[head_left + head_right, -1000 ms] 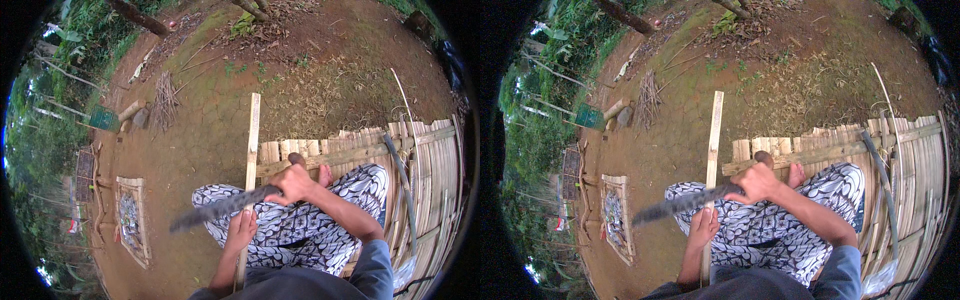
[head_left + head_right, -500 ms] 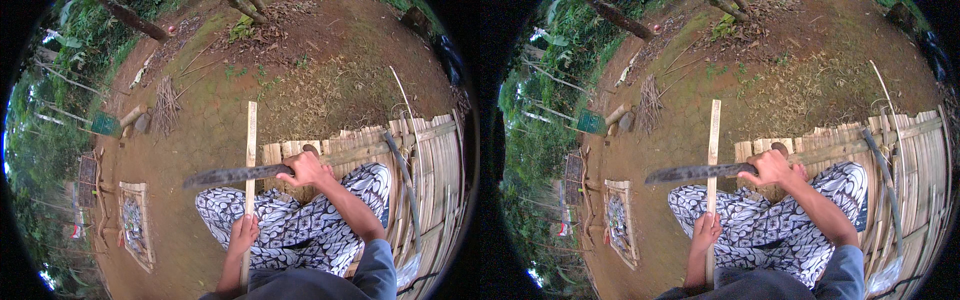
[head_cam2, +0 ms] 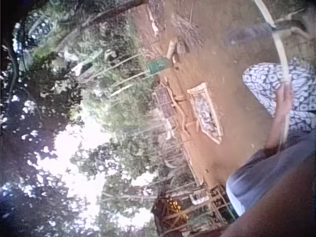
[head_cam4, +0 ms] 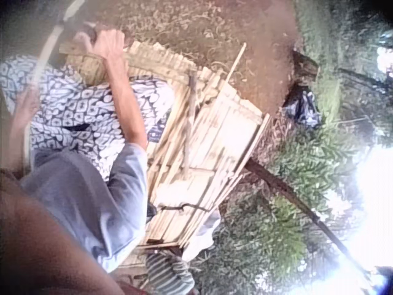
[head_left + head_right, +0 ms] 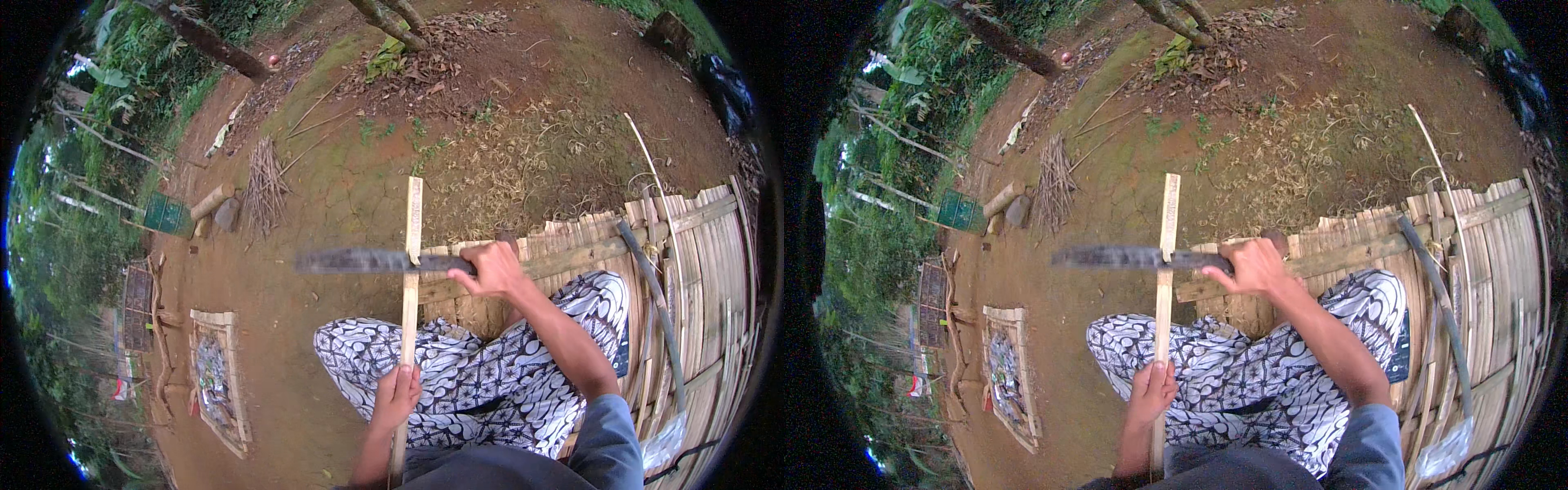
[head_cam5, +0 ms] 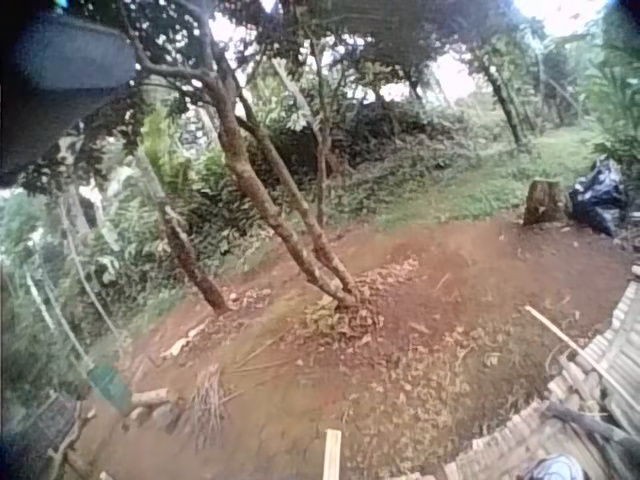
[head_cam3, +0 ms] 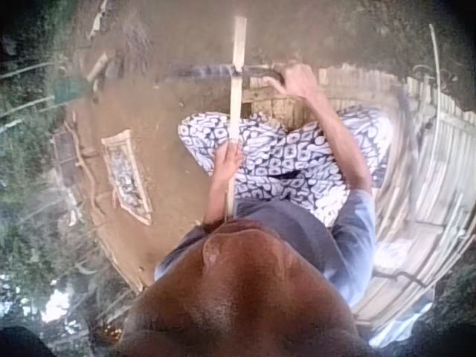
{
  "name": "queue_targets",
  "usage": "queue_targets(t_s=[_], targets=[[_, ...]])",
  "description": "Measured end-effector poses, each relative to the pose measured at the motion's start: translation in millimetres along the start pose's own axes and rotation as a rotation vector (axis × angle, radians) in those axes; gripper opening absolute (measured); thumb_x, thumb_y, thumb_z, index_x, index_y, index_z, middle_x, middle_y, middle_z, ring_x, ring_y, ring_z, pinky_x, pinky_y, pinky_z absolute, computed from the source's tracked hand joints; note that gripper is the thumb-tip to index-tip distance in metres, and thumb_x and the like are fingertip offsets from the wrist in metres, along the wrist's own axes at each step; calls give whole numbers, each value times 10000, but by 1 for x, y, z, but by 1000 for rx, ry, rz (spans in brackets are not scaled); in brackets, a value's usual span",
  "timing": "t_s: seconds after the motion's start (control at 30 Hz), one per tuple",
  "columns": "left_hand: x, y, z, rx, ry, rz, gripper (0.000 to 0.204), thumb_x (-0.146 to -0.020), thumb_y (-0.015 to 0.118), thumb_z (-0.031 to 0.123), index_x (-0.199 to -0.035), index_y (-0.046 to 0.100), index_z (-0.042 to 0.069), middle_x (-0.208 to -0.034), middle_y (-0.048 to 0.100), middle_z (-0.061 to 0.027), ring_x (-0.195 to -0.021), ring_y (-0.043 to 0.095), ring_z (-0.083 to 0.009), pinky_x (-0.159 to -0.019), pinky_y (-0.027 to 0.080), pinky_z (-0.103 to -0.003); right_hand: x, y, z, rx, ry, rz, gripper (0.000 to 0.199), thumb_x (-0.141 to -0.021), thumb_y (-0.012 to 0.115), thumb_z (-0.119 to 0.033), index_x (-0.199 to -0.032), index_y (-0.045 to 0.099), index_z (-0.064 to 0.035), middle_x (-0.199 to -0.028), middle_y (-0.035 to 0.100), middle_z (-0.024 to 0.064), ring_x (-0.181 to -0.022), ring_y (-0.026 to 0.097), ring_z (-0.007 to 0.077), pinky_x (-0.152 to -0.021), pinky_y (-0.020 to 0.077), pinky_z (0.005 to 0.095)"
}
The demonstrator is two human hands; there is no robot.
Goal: The person sits on a bamboo mat and uses a large knife to shave and smooth a long, thin piece of wood. They hold the wood with one hand and repeatedly scrape the blade along its length to remove splinters and shape the surface.
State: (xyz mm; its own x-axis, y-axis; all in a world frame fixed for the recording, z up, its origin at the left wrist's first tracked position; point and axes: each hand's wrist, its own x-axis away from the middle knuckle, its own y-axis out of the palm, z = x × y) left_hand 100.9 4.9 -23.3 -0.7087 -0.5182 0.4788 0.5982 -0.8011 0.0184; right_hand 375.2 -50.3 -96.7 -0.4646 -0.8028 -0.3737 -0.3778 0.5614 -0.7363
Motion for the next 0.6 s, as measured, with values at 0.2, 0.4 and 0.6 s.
queue_targets(t_s=[0.2, 0.4, 0.6], targets=[[-2, 2, 3, -125, 0, 59, 325, -989, 337, 272, -821, 467, 25, -566, 337, 45, -438, 308, -40, -392, 255, -196, 24, 7, -34, -13, -283, -74, 610, -761, 465, -658, -604, 565, -77, -529, 565, 83, -453, 547, 245, -481, 445, 366], [4, 8, 0, -124, -13, 70, 305, -987, 343, 239, -840, 490, 17, -564, 359, 37, -457, 340, -41, -411, 275, -198, -18, 0, 14, 103, -14, -59, 620, -772, 454, -660, -719, 659, -77, -520, 566, 142, -507, 591, 319, -487, 463, 421], [12, 15, 7, -40, 5, -8, 295, -988, 343, 224, -864, 492, 2, -597, 347, 39, -474, 308, -39, -418, 262, -196, -2, -18, -3, 14, -102, 13, 593, -784, 451, -636, -645, 625, -86, -524, 573, 115, -468, 566, 292, -471, 451, 404]])
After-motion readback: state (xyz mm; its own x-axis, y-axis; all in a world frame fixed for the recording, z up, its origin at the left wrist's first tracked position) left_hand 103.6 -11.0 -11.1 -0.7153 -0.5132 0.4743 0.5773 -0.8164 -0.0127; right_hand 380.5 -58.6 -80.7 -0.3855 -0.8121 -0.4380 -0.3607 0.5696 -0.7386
